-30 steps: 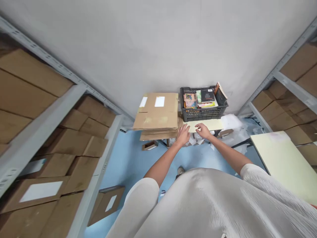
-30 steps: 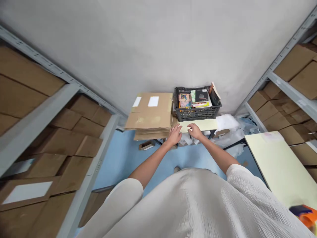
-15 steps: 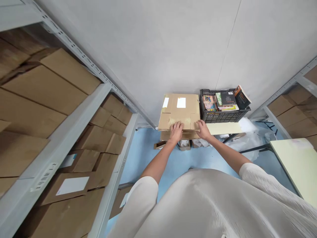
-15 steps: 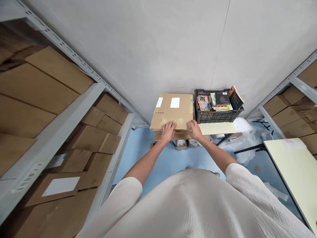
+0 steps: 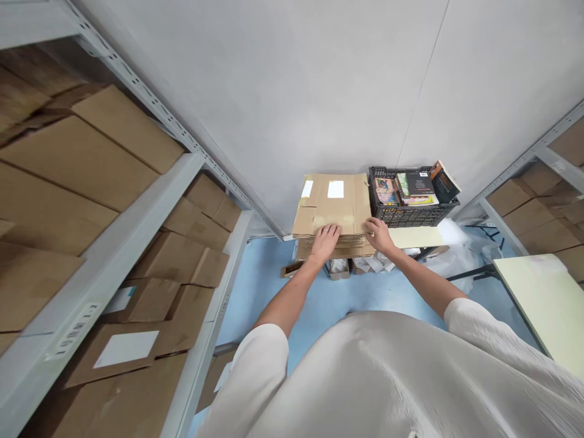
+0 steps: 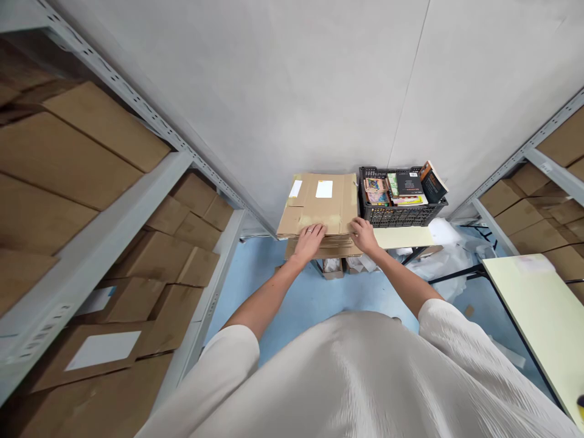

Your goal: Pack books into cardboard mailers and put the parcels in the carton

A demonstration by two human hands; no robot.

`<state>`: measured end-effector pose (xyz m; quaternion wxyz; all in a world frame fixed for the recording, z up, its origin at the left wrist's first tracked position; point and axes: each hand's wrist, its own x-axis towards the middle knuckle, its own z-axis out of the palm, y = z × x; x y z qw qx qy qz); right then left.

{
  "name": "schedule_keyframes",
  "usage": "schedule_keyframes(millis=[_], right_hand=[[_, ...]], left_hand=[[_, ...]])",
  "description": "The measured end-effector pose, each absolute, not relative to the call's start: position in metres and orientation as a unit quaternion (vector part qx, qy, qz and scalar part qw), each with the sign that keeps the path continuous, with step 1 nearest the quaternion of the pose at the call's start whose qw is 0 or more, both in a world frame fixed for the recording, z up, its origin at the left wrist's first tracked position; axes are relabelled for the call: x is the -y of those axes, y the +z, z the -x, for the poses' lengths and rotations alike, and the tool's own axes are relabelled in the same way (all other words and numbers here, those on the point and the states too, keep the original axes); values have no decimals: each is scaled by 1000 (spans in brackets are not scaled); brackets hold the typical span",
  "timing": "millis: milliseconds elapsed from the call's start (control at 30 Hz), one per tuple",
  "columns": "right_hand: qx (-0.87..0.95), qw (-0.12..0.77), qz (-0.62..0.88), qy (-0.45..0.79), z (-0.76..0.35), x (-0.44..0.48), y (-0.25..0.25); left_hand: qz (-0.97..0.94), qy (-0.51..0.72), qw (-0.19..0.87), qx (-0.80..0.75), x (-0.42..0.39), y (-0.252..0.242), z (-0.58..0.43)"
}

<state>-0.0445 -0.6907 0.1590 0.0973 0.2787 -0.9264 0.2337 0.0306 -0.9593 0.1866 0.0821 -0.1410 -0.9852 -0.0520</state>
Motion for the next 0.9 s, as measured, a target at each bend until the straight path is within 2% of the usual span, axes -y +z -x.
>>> schedule_keyframes(millis=[300, 567, 900], right_hand=[[916, 151, -296, 225, 44, 694, 194], [939, 201, -253, 122, 31, 705, 237], [928, 272, -233, 106, 13, 665, 269]], left_hand=[[127, -93, 155, 975, 971, 204, -10], [154, -122, 224, 955, 970, 232, 7], [262, -171, 282, 907, 905, 254, 29]])
